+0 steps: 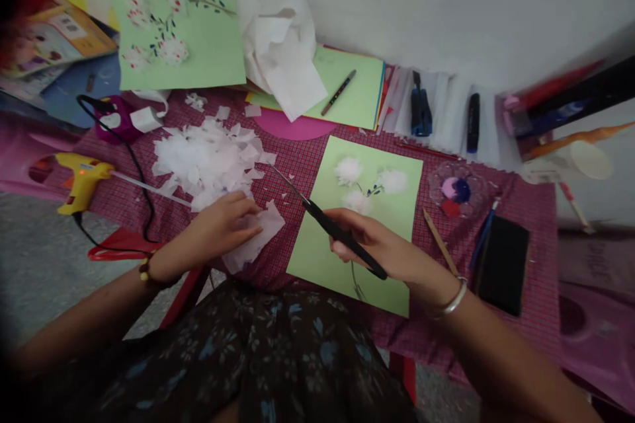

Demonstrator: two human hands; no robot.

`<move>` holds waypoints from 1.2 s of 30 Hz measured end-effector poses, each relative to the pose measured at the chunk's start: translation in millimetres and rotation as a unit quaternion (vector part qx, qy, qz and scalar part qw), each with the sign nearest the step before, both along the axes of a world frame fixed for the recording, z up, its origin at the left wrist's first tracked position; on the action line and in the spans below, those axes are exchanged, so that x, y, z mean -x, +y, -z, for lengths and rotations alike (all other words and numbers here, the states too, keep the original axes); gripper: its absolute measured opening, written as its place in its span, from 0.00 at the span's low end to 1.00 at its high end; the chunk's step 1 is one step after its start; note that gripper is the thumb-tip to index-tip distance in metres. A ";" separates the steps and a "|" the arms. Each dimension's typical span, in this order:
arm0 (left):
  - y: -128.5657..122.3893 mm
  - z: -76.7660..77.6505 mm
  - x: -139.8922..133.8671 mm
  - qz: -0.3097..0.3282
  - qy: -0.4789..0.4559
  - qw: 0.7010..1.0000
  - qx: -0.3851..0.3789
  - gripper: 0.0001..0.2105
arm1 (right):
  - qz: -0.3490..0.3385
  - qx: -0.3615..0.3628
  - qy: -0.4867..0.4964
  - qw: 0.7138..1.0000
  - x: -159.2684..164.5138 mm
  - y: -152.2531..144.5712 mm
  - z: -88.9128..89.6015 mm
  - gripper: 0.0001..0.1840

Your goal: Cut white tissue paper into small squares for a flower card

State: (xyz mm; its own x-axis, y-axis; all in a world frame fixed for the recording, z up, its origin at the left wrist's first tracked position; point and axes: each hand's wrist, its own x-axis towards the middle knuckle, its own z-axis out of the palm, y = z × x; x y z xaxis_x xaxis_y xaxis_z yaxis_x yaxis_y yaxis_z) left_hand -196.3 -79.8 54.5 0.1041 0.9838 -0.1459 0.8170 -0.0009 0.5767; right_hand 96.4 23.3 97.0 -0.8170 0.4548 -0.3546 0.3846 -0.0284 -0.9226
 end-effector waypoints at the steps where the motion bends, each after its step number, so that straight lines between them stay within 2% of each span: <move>1: 2.2 -2.5 0.6 0.003 -0.036 0.999 -0.005 0.04 | 0.000 0.005 0.000 1.000 1.2 1.1 1.5 0.30; 4: 2.0 -16.6 5.5 -0.021 -0.183 0.983 0.009 0.07 | 0.007 -0.017 -0.008 1.000 7.1 5.9 5.1 0.31; 7: -6.4 -29.2 13.4 -0.087 -0.349 0.930 0.073 0.07 | 0.007 -0.085 -0.028 0.996 13.5 9.1 7.4 0.27; 9: -11.9 -30.9 18.5 -0.137 -0.413 0.897 0.074 0.08 | -0.007 -0.109 -0.033 0.993 16.4 8.3 9.4 0.26; 10: -13.5 -29.7 20.5 -0.156 -0.410 0.896 0.062 0.09 | -0.013 -0.113 -0.035 0.993 17.3 6.9 10.5 0.26; 12: -13.3 -23.8 23.0 -0.167 -0.333 0.928 0.034 0.08 | -0.023 -0.113 -0.040 0.993 17.9 2.8 12.4 0.27; 15: -4.6 -10.8 20.9 -0.109 -0.141 0.984 0.022 0.15 | -0.024 -0.113 -0.046 0.992 15.9 -3.8 12.7 0.27; 17: 4.8 -3.1 15.7 -0.057 -0.042 0.997 0.037 0.16 | -0.019 -0.115 -0.051 0.992 13.0 -6.8 10.8 0.27; 19: 13.3 -0.2 9.8 -0.021 0.012 0.998 0.056 0.10 | -0.010 -0.126 -0.057 0.990 9.3 -8.3 8.2 0.27; 21: 17.2 -4.9 6.5 -0.008 0.004 0.999 0.049 0.08 | -0.001 -0.146 -0.066 0.987 5.3 -8.8 6.7 0.26; 24: 10.9 -24.6 11.0 -0.048 -0.105 0.993 -0.014 0.09 | 0.004 -0.183 -0.083 0.980 1.6 -10.9 9.0 0.27; 26: 1.0 -38.8 18.0 -0.111 -0.215 0.970 -0.032 0.07 | -0.004 -0.213 -0.086 0.973 2.5 -15.6 13.2 0.28; 27: -4.2 -44.1 21.5 -0.149 -0.277 0.949 -0.026 0.07 | -0.015 -0.227 -0.085 0.970 4.2 -19.4 15.8 0.28; 29: -13.0 -49.4 27.0 -0.214 -0.397 0.893 -0.001 0.07 | -0.046 -0.252 -0.081 0.963 9.6 -29.6 20.8 0.30; 31: -18.0 -48.9 30.3 -0.250 -0.481 0.840 0.018 0.07 | -0.075 -0.275 -0.085 0.955 15.6 -41.7 24.9 0.31; 33: -19.8 -45.6 32.0 -0.276 -0.518 0.809 0.028 0.06 | -0.094 -0.291 -0.095 0.947 19.4 -52.8 27.4 0.31; 36: -20.5 -39.5 33.9 -0.311 -0.525 0.792 0.029 0.10 | -0.096 -0.277 -0.106 0.950 18.1 -61.5 27.9 0.31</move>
State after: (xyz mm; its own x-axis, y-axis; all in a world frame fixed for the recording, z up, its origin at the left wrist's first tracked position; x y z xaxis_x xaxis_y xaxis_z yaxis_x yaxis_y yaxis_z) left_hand -230.2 -100.4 94.0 -0.3034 0.8874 -0.3471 -0.2805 0.2649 0.9226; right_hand 78.3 -38.2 69.1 -0.8410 0.4694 -0.2690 0.5118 0.5288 -0.6771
